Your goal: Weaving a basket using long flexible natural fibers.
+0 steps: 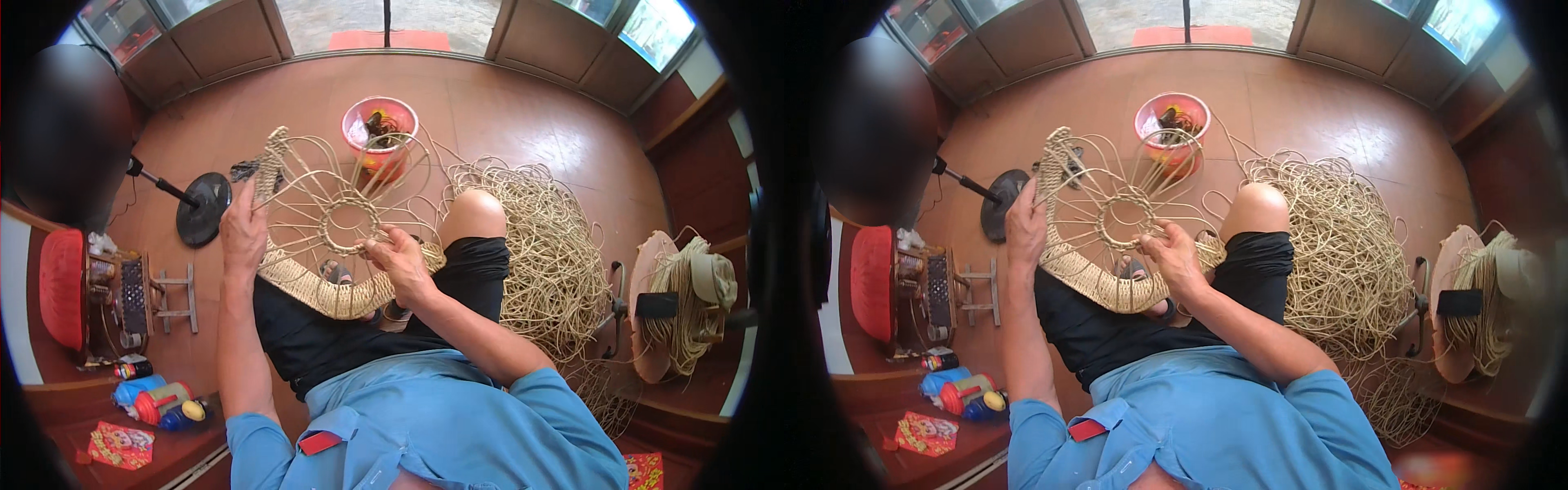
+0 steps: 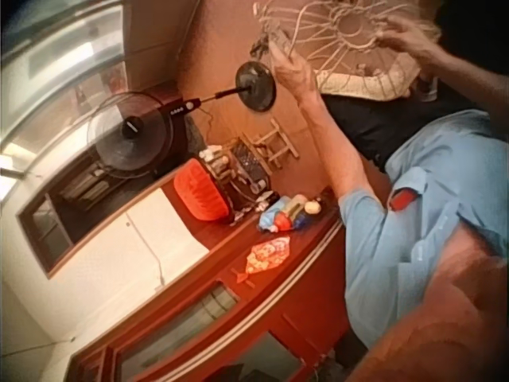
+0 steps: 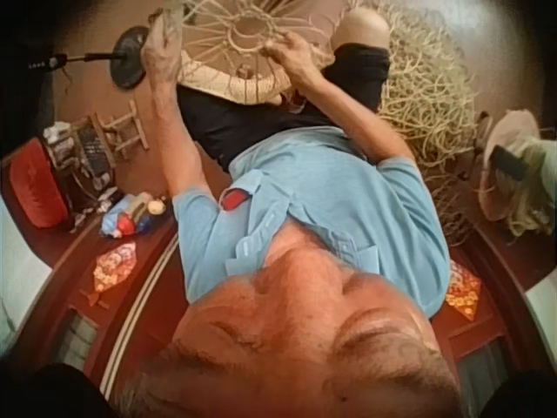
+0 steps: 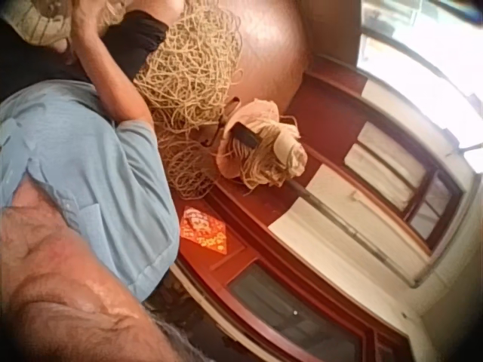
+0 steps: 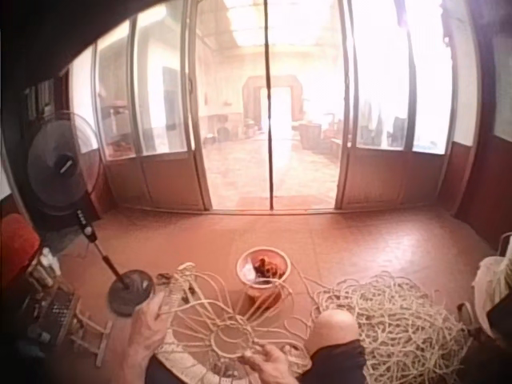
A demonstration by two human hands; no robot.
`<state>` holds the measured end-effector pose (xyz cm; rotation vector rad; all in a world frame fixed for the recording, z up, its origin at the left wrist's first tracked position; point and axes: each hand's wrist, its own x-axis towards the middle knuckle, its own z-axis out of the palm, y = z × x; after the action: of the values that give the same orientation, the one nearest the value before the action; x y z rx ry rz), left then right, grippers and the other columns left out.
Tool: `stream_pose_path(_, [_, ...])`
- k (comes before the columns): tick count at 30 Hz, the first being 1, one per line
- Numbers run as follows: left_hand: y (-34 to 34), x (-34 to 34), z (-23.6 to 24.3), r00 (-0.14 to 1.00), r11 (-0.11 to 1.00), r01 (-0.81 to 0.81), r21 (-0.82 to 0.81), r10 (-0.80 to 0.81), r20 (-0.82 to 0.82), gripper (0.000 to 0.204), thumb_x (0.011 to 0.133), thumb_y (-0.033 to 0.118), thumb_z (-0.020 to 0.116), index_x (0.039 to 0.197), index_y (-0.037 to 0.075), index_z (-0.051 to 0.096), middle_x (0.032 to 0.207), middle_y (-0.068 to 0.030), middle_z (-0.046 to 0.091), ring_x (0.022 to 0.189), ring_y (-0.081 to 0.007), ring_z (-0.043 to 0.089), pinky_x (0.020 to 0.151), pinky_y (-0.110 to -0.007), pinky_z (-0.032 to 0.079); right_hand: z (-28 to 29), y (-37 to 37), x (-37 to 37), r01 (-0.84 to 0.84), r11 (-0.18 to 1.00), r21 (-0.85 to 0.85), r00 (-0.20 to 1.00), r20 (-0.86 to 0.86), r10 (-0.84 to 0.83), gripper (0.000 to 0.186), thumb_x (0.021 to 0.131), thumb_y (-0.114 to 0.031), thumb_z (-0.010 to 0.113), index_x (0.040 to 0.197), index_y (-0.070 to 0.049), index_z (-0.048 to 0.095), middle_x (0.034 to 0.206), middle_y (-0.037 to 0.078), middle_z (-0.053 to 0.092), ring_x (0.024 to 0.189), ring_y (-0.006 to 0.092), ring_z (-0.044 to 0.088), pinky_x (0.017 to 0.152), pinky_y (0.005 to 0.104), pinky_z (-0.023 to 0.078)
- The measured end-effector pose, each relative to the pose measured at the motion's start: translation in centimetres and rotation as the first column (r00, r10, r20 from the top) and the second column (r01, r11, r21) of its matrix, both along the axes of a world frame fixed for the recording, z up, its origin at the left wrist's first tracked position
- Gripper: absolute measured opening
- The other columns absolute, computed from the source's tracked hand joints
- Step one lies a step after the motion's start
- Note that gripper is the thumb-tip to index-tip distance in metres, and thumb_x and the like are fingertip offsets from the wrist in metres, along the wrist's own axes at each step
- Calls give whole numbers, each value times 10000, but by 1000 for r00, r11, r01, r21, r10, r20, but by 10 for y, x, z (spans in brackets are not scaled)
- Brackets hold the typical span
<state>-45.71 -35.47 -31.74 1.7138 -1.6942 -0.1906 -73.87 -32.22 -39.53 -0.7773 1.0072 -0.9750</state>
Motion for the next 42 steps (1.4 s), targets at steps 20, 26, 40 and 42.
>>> stream_pose_path(20, [-21, -13, -43, 910, 992, 122, 10, -108, -399, 429, 1174, 339, 547, 1471, 77, 713, 1314, -209, 802, 1239, -295, 769, 1071, -398, 567, -39, 36, -18, -6, 994, 106, 998, -54, 12, 570, 1055, -148, 733, 1573, 8, 555, 1148, 88, 799, 916, 167, 746, 809, 308, 586])
stream_pose_path(26, [-27, -15, -44, 862, 994, 105, 16, -82, -500, 564, 1208, 475, 500, 1451, 17, 722, 1294, -171, 817, 1251, -235, 747, 1096, -375, 551, 12, 32, -63, -306, 883, -357, 632, -770, -92, 528, 988, -139, 760, 1503, -65, 670, 1092, 186, 795, 935, 344, 783, 845, 431, 620])
stream_pose_path(40, [-61, -5, -23, 848, 968, 229, 102, -147, -509, 612, 1183, 496, 542, 1401, -47, 724, 1245, -159, 827, 1178, -213, 756, 1050, -349, 566, 0, -31, -28, -606, 389, -693, 433, -699, -570, 575, 987, -159, 754, 1539, -56, 630, 1449, 135, 686, 1327, 278, 663, 1141, 451, 458])
stream_pose_path(42, [-77, 0, -6, 833, 937, 263, 231, -100, -545, 579, 1165, 490, 549, 1352, -21, 746, 1147, -161, 832, 1116, -236, 772, 1023, -361, 573, -3, -27, -29, -666, 375, -645, 377, -725, -577, 723, 992, -223, 749, 1634, 13, 514, 1532, 186, 618, 1378, 290, 614, 1183, 456, 428])
